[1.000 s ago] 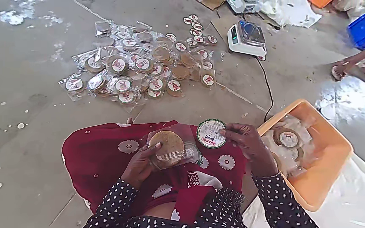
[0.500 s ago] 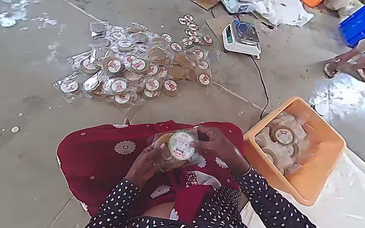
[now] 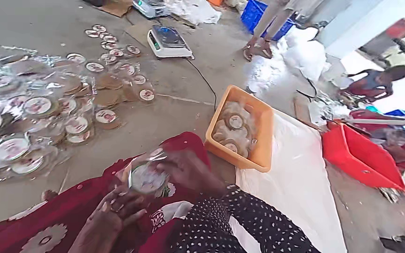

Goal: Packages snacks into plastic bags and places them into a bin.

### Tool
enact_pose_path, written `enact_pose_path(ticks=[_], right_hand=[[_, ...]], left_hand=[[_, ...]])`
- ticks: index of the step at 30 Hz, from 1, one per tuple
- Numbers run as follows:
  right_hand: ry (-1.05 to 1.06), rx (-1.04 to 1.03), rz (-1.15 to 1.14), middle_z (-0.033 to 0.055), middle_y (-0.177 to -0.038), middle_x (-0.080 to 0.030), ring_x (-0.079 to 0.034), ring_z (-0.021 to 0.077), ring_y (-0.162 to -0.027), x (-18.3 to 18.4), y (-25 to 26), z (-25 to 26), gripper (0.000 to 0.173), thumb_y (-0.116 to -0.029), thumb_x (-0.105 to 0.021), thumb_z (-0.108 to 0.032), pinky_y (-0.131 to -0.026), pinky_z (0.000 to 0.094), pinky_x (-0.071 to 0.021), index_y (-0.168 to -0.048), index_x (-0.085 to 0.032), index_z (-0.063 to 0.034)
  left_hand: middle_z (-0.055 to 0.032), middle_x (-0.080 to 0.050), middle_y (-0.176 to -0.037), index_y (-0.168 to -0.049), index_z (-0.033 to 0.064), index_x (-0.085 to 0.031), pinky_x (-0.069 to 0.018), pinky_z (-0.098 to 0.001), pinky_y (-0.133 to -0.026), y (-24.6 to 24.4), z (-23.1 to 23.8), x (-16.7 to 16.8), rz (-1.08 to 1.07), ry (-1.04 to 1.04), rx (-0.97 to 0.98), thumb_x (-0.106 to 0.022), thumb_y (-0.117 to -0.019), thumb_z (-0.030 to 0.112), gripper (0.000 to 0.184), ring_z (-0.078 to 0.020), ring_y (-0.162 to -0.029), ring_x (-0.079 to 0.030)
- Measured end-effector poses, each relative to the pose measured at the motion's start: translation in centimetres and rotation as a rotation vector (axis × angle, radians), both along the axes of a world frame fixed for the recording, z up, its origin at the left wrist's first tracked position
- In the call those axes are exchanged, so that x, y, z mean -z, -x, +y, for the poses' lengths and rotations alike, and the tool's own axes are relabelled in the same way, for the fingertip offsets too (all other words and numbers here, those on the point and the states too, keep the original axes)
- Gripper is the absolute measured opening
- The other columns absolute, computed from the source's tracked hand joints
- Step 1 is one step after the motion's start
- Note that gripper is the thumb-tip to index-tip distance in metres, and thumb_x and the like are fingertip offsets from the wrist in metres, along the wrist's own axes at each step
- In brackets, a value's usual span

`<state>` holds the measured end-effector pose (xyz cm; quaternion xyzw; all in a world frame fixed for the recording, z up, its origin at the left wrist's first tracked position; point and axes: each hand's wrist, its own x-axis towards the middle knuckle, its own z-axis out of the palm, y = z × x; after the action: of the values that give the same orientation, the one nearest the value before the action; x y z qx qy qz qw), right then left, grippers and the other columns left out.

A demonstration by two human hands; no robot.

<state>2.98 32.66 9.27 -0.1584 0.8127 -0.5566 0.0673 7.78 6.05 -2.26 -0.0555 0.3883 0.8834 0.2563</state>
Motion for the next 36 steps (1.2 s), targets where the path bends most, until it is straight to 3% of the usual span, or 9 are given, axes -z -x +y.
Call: enact_pose_path(ticks=[3,6,11,15,17,19,24,30,36], right_hand=[[-0.222,0.228,0.268,0.0035,-0.101,-0.075,-0.071,0.009,-0.088,-3.3,-0.1,7.9,0.017,-0.1012,-0.059,-0.006,-0.08,0.0317,-0.0619,-0.11,-0.074,-0.0043],[-0.554,0.454,0.332,0.0054,-0.101,-0.076,-0.073,0.0166,-0.092,-4.5,0.7,15.8,0.021,-0.1038,-0.055,-0.013,-0.086,0.0452,-0.0597,-0.109,-0.075,-0.0078],[-0.885,0.586,-0.028,0.0239,-0.099,-0.071,-0.068,0.0428,-0.097,0.6,1.8,24.3,0.018,-0.1032,-0.059,-0.01,-0.088,0.0662,-0.0488,-0.105,-0.073,0.0017],[-0.895,0.393,-0.201,0.0268,-0.107,-0.071,-0.068,0.0455,-0.102,7.5,1.8,28.7,0.02,-0.103,-0.058,-0.007,-0.093,0.068,-0.0491,-0.112,-0.073,0.0028],[-0.827,0.434,-0.225,0.0287,-0.112,-0.069,-0.066,0.0432,-0.102,6.9,2.2,27.3,0.022,-0.1005,-0.057,-0.003,-0.095,0.0622,-0.048,-0.116,-0.069,0.0065],[-0.773,0.468,-0.077,0.0327,-0.109,-0.067,-0.065,0.0474,-0.101,5.9,4.3,26.1,0.021,-0.0982,-0.059,-0.002,-0.093,0.0677,-0.0468,-0.114,-0.067,0.0098],[-0.478,0.26,0.122,0.0216,-0.105,-0.071,-0.07,0.0312,-0.091,4.6,14.5,10.7,0.028,-0.1024,-0.061,-0.019,-0.085,0.0538,-0.057,-0.115,-0.067,0.0053],[-0.092,-0.221,-0.687,0.0099,-0.107,-0.075,-0.073,0.0172,-0.092,15.3,19.5,-17.9,0.029,-0.1051,-0.059,-0.02,-0.081,0.0341,-0.0606,-0.124,-0.066,0.0007],[0.061,0.045,-0.985,0.0086,-0.088,-0.069,-0.067,0.0156,-0.072,21.0,19.6,-32.6,0.038,-0.1064,-0.055,-0.037,-0.064,0.0299,-0.0563,-0.115,-0.062,-0.0008]], left_hand=[[-0.0114,-0.069,-0.126,-0.136,0.0172,-0.061,-0.0569,-0.0579,-0.094,0.6,-0.7,0.3,-0.007,0.03,0.043,-0.046,-0.1059,0.045,0.043,-0.0336,-0.114,-0.068],[-0.0102,-0.071,-0.121,-0.128,0.0161,-0.067,-0.0585,-0.0552,-0.093,1.3,-0.9,0.6,-0.043,0.034,0.023,-0.041,-0.1082,0.039,0.04,-0.0308,-0.112,-0.069],[-0.0122,-0.072,-0.113,-0.129,0.0089,-0.059,-0.0608,-0.0538,-0.086,2.3,0.9,-0.5,-0.14,0.138,-0.061,-0.034,-0.1098,0.03,0.038,-0.0314,-0.102,-0.072],[-0.0174,-0.07,-0.114,-0.132,0.0017,-0.055,-0.0609,-0.0531,-0.085,3.3,-0.5,-1.0,-0.167,0.123,-0.095,-0.037,-0.1092,0.023,0.036,-0.0333,-0.102,-0.071],[-0.0189,-0.069,-0.114,-0.133,0.0011,-0.053,-0.0619,-0.0511,-0.083,4.2,-2.0,-1.1,-0.145,0.104,-0.124,-0.039,-0.1085,0.021,0.035,-0.0335,-0.099,-0.072],[-0.0187,-0.07,-0.112,-0.13,0.0009,-0.056,-0.0615,-0.0515,-0.084,5.0,-3.8,-1.1,-0.154,0.102,-0.194,-0.038,-0.1095,0.02,0.033,-0.033,-0.097,-0.072],[-0.0196,-0.072,-0.107,-0.128,-0.0025,-0.056,-0.0619,-0.051,-0.083,7.2,-6.9,1.2,-0.23,0.07,-0.382,-0.034,-0.1109,0.018,0.034,-0.0332,-0.093,-0.073],[-0.0163,-0.071,-0.097,-0.124,-0.0044,-0.054,-0.0624,-0.0436,-0.076,8.8,-5.8,2.6,-0.315,0.121,-0.346,-0.044,-0.1088,0.013,0.025,-0.0269,-0.082,-0.073],[-0.0162,-0.063,-0.091,-0.125,0.0,-0.041,-0.0606,-0.0402,-0.058,9.6,-5.9,2.3,-0.439,0.139,-0.447,-0.041,-0.1067,0.003,0.018,-0.0257,-0.066,-0.069]])
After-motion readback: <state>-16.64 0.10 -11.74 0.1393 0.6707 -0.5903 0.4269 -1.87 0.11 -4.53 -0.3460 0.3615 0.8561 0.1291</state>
